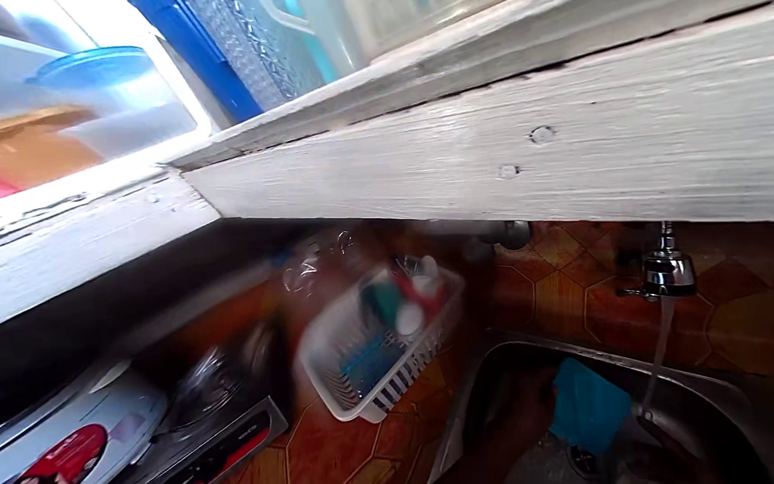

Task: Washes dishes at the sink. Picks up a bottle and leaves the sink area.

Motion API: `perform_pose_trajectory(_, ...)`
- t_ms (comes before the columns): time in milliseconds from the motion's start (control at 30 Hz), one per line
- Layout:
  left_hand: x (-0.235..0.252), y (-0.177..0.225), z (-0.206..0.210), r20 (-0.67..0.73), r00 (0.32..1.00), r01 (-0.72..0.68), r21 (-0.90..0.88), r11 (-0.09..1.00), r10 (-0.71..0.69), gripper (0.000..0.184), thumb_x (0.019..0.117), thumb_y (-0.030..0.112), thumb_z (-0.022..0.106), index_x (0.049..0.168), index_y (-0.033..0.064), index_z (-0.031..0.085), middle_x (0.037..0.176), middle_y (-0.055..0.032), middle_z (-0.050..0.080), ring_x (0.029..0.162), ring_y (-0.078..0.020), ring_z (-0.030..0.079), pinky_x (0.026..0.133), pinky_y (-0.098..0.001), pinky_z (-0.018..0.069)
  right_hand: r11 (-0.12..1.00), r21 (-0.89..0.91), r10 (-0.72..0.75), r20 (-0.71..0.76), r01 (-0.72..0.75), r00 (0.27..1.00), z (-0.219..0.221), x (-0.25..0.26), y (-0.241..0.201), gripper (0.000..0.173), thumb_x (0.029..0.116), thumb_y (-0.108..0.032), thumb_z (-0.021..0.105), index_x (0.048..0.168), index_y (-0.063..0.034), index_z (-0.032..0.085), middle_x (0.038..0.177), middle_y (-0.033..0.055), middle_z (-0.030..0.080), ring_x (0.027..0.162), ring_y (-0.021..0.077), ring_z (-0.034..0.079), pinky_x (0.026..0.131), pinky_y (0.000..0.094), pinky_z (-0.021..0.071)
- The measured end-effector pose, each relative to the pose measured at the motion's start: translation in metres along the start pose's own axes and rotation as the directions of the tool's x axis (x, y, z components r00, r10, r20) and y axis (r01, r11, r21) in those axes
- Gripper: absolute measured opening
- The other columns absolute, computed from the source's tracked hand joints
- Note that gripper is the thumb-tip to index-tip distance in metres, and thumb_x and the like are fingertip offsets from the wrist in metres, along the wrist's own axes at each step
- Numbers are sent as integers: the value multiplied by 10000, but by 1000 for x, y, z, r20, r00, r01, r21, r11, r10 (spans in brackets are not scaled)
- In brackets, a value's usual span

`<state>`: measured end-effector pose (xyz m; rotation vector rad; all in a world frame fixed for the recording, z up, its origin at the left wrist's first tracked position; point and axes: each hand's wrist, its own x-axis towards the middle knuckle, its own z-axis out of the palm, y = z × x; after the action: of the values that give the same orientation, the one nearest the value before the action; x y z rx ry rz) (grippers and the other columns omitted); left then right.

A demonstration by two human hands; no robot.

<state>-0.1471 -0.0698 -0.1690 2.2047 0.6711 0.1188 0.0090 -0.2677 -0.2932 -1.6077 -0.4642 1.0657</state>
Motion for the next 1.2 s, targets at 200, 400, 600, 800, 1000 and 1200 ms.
perform_pose_trajectory(200,-39,-2,-40,-146,985,-36,334,942,89,355,1041,157,526,1356,45,646,1309,-172,669,1213,-284,651,1073,-447,496,999,-14,-51,-40,50,998,-8,2,0,503,1007,-44,502,1495,33,407,1273,220,641,967,237,712,765,400,599)
perform_pose_trajectory(400,-95,-37,-114,-781,622,-26,-90,996,-55,313,949,79,652,1227,-66,635,900,-104,699,736,-123,669,689,-322,585,996,-42,-86,-115,82,990,-32,-7,2,403,1023,-49,475,1408,69,494,1152,188,681,866,188,714,730,368,604)
perform_pose_trajectory(600,-123,-61,-160,-843,287,-342,-534,773,-455,140,1020,32,548,1150,29,495,852,-13,643,699,-88,686,611,-285,620,995,43,-79,-224,91,971,-48,-4,4,347,1052,-68,459,1362,76,517,1082,158,684,797,157,699,693,335,598)
perform_pose_trajectory(800,-96,-107,-172,-671,258,-445,-721,530,-696,144,1039,56,526,1160,-13,490,804,-68,609,624,-124,658,593,-275,613,995,38,-82,-229,93,970,-45,-3,2,288,1053,-62,478,1294,58,579,1030,133,703,786,152,708,680,320,604)
perform_pose_trajectory(1000,-86,-125,-175,-503,397,-290,-862,415,-768,251,1089,176,386,1161,-35,502,845,-132,650,667,-196,691,607,-331,614,997,43,-58,-229,70,972,-48,-9,3,275,1052,-57,483,1278,66,580,1023,128,688,773,144,699,682,315,601)
perform_pose_trajectory(1200,-86,-129,-179,-795,460,396,-213,893,-394,275,1042,138,553,1191,-77,637,1053,-212,695,898,-285,688,821,-464,561,997,40,-49,-245,60,968,-51,-8,8,267,1054,-58,479,1260,66,593,1009,123,700,757,135,697,674,305,597)
